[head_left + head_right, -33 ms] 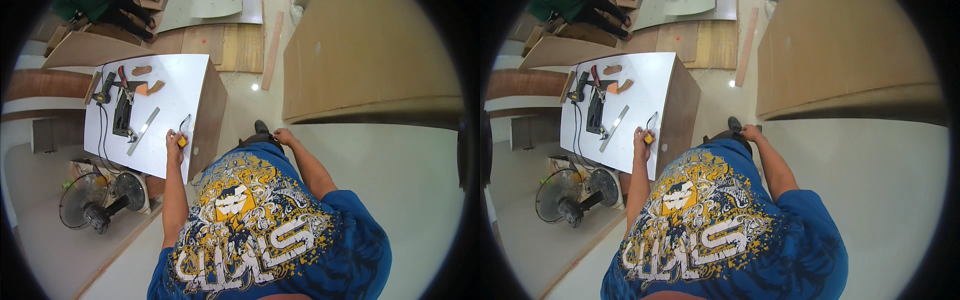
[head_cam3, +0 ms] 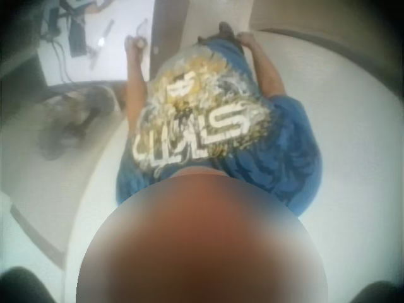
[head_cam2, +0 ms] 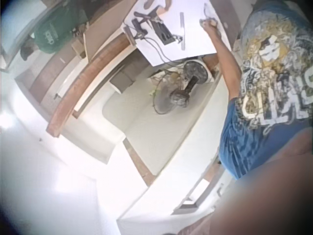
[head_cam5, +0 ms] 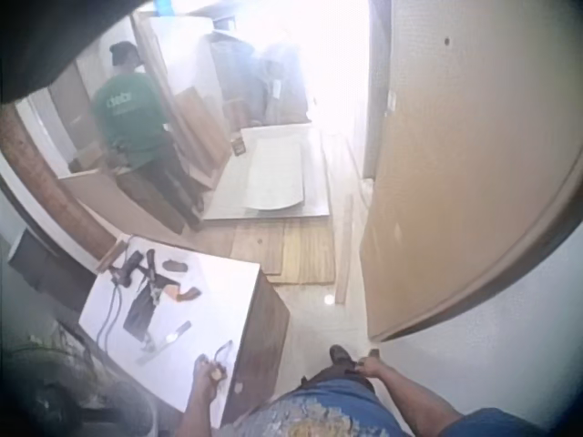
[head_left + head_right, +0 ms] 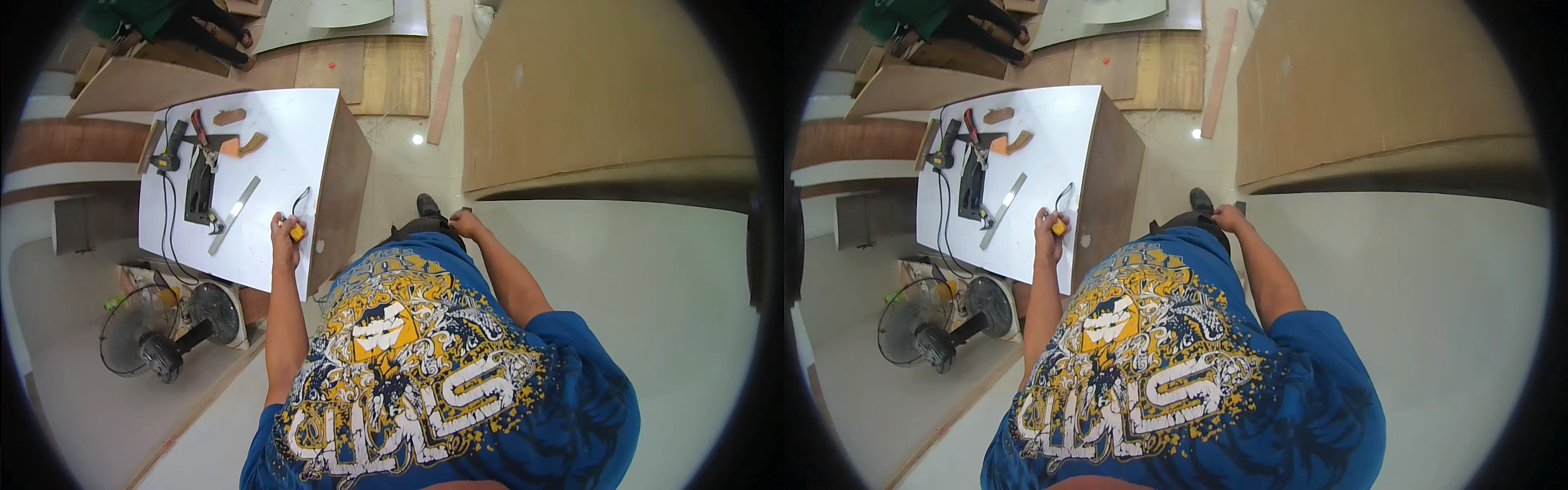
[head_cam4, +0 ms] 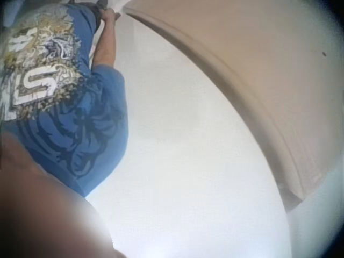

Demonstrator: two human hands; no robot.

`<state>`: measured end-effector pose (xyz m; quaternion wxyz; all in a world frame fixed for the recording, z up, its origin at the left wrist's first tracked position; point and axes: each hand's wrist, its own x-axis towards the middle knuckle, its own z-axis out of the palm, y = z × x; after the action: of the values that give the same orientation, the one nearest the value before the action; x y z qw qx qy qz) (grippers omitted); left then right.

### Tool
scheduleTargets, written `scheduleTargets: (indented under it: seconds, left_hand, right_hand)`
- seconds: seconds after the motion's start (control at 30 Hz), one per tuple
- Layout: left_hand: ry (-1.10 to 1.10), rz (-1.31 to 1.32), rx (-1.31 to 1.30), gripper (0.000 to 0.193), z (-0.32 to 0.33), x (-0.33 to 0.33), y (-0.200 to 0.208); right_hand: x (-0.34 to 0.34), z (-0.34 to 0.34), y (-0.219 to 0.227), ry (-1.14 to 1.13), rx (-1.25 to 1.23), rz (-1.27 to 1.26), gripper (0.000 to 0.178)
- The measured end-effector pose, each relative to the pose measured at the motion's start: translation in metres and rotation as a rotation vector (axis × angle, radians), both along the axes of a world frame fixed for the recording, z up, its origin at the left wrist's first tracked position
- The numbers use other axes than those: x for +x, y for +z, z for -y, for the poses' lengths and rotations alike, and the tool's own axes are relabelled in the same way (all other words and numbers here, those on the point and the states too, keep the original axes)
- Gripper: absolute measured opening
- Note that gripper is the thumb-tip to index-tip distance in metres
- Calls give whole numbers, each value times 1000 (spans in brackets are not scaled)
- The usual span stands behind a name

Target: The person measures a wall and a wooden panel using a tape measure, then positions the panel against the wall to check fit. They handle the panel and tape measure throughout the process.

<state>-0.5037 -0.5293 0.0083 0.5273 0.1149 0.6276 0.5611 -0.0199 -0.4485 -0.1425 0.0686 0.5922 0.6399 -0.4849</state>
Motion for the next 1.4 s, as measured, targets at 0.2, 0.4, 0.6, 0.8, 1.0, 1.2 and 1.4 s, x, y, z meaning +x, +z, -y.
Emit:
scheduleTargets:
  seconds: [0.2, 0.4, 0.6, 0.8, 1.0, 1.2, 1.4]
  left_hand:
    - [-5, -40, -75, 68, -8, 2, 4]
    - [13, -91, -130, 66, -17, 15, 8]
    - [20, -261, -242, 67, -22, 18, 0]
    - [79, -242, -260, 68, -23, 24, -3]
    - [105, -273, -236, 70, -21, 27, 0]
    - [80, -244, -223, 70, -23, 26, 4]
    - [77, -242, -199, 69, -14, 19, -6]
  right_hand:
    - [45, 34, -27, -80, -39, 22, 31]
    - [67, 18, -37, 116, 23, 78, 31]
    - [60, -43, -40, -8, 78, 2, 32]
    - [54, -74, -26, -62, 60, -34, 37]
    - [58, -75, -27, 8, 45, 13, 35]
    - [80, -60, -58, 34, 42, 12, 31]
    - [68, -55, -36, 1, -10, 41, 33]
